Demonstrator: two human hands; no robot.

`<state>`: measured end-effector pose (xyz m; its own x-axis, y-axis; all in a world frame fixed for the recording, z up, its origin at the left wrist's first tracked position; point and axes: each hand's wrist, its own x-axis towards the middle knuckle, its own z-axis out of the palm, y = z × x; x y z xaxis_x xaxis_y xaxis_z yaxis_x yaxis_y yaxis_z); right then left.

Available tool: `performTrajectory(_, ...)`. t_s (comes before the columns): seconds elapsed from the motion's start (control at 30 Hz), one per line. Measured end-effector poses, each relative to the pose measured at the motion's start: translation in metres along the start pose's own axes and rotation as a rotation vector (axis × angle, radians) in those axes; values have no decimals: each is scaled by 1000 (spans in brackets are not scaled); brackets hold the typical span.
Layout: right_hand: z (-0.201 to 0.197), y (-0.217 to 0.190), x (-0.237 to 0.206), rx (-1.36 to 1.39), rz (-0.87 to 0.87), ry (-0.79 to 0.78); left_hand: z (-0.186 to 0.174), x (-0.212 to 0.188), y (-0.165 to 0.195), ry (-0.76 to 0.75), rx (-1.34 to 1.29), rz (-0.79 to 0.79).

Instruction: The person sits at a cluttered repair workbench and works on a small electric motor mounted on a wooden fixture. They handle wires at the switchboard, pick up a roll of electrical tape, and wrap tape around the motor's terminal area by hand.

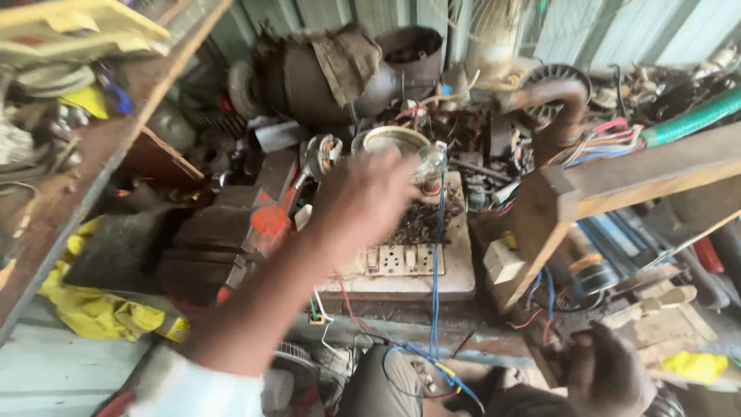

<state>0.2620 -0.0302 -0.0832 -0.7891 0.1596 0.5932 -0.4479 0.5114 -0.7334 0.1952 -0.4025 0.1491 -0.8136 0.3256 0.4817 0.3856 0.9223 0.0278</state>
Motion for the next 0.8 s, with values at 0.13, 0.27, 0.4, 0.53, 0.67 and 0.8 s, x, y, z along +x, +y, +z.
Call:
performTrajectory(0.13, -20, 5, 13, -336, -55, -46, 29, 71, -28, -322, 211, 6)
performTrajectory(0.27, -44, 6, 33, -138, -211, 9, 64, 105, -10, -737, 425, -10)
performTrajectory(0.4, -66, 11, 47, -21, -144, -85, 81, 119, 24, -687, 457, 104)
performTrajectory(0.53, -76, 16, 50, 1, -200, -81, 86, 123, 39, -558, 400, 89)
performTrajectory(0.67, -61, 20, 47, -24, -202, -98, 77, 116, 26, -573, 447, 67)
performTrajectory(0.8, -43, 22, 46, -111, -261, -2, 53, 103, 9, -302, 381, 251)
